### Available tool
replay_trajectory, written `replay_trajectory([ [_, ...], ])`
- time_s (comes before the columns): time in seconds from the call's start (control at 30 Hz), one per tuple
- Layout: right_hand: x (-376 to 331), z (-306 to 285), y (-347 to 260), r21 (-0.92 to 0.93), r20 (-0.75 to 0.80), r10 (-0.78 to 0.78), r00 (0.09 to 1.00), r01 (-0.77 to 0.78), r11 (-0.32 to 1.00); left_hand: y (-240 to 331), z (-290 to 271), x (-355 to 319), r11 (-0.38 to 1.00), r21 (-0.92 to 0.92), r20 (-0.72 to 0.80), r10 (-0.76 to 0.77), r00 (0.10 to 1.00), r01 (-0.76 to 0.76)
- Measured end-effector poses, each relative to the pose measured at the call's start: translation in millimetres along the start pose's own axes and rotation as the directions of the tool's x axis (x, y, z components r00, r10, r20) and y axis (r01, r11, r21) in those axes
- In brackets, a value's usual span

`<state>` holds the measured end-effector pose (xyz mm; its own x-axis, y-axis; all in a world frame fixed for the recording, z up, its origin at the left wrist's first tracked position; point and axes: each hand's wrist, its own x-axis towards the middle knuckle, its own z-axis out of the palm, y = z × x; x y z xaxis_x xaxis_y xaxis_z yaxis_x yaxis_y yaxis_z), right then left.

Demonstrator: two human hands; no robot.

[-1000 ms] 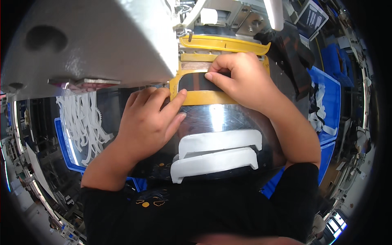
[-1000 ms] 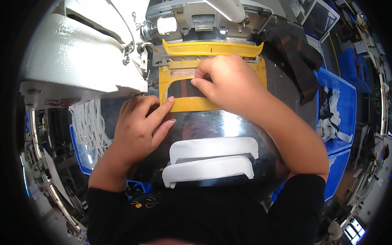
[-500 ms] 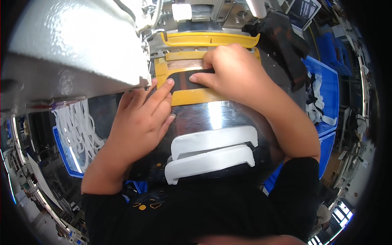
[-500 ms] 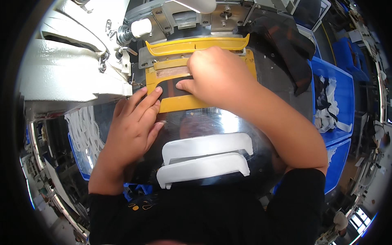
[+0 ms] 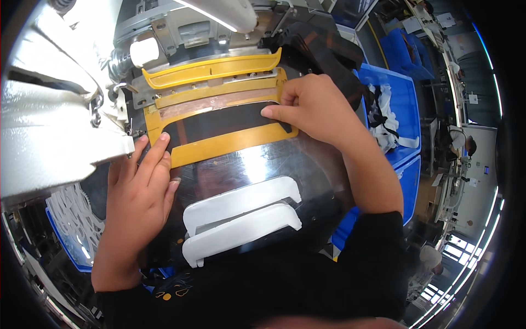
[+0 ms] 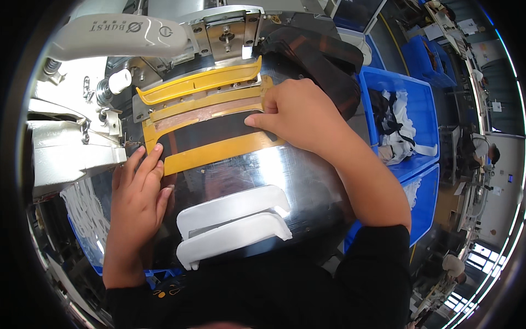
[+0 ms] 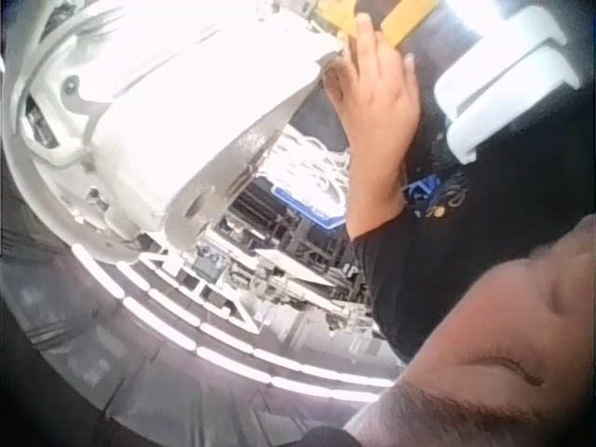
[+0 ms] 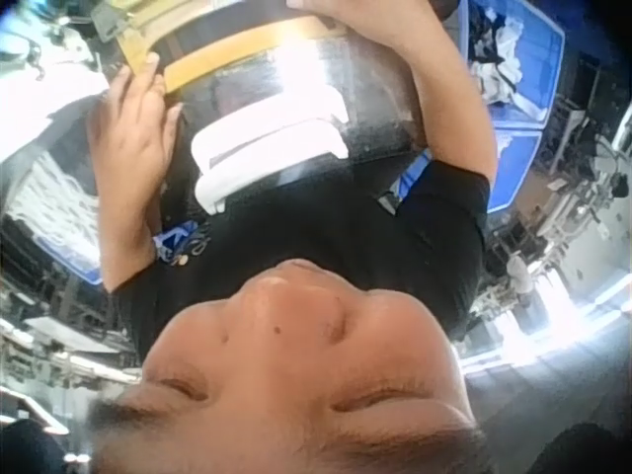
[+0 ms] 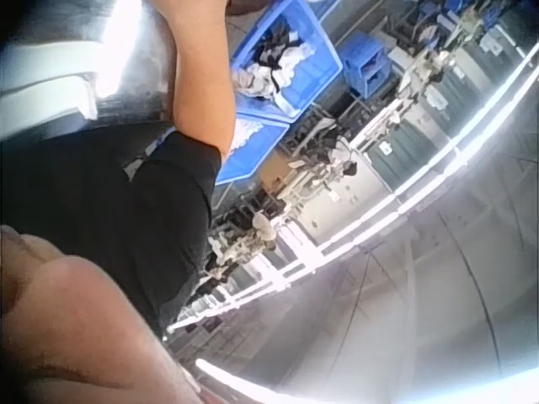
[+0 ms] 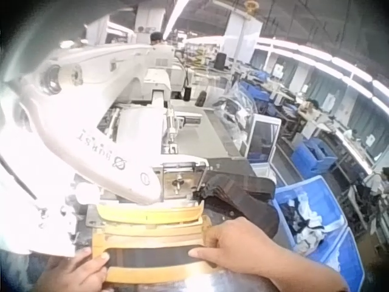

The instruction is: Using an industrial sewing machine to assemble leather or synthetic material components.

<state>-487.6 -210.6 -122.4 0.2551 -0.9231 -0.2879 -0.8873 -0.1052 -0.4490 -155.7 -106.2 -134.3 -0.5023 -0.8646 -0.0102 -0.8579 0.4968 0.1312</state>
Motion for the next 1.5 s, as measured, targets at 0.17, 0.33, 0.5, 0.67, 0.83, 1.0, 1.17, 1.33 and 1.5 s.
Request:
replay_trajectory([
  [0.17, -2.4, -1.2, 4.6, 0.016, -0.055, 0.020, 0.998, -0.020, 1.000, 1.9, -0.1, -0.4, 1.000, 0.018, 0.021, -0.015, 1.000, 0.015],
  [0.33, -4.3, -3.6, 6.0, 0.014, -0.015, 0.043, 0.999, -0.043, 0.999, 4.9, -1.7, 0.2, 0.999, 0.024, 0.037, -0.027, 0.999, 0.026],
  [0.5, -1.9, -5.8, 4.4, -0.010, -0.066, 0.064, 0.996, -0.065, 0.998, 4.8, -1.4, -1.4, 0.997, 0.075, 0.030, -0.014, 0.999, 0.011],
  [0.67, -5.3, -4.3, 9.2, -0.024, -0.070, 0.047, 0.996, -0.049, 0.999, 5.5, -1.3, -2.7, 0.995, 0.098, 0.027, -0.017, 1.000, 0.014],
  [0.83, -9.6, -4.7, 17.6, 0.109, -0.020, -0.019, 1.000, 0.021, 0.994, 5.1, -0.4, -3.0, 0.996, 0.084, 0.035, -0.029, 0.999, 0.026],
  [1.0, -6.2, -2.6, 15.4, 0.068, -0.050, 0.006, 0.999, -0.003, 0.998, 4.2, -1.7, -2.5, 0.995, 0.098, 0.038, -0.023, 0.999, 0.019],
  [1.17, -12.6, -6.8, 14.4, 0.038, -0.030, 0.041, 0.999, -0.040, 0.998, 5.5, -1.7, -0.4, 0.994, 0.113, 0.026, -0.014, 1.000, 0.011],
  [1.33, -30.2, -18.4, 33.2, -0.094, -0.065, -0.559, 0.827, 0.552, 0.828, 1.8, 0.2, -4.0, 0.997, 0.074, 0.013, -0.015, 1.000, 0.014],
  [1.5, -43.8, -18.8, 29.9, -0.345, 0.084, -0.585, 0.806, 0.575, 0.742, 2.7, 1.7, -2.7, 0.998, 0.068, -0.003, 0.009, 1.000, -0.009],
])
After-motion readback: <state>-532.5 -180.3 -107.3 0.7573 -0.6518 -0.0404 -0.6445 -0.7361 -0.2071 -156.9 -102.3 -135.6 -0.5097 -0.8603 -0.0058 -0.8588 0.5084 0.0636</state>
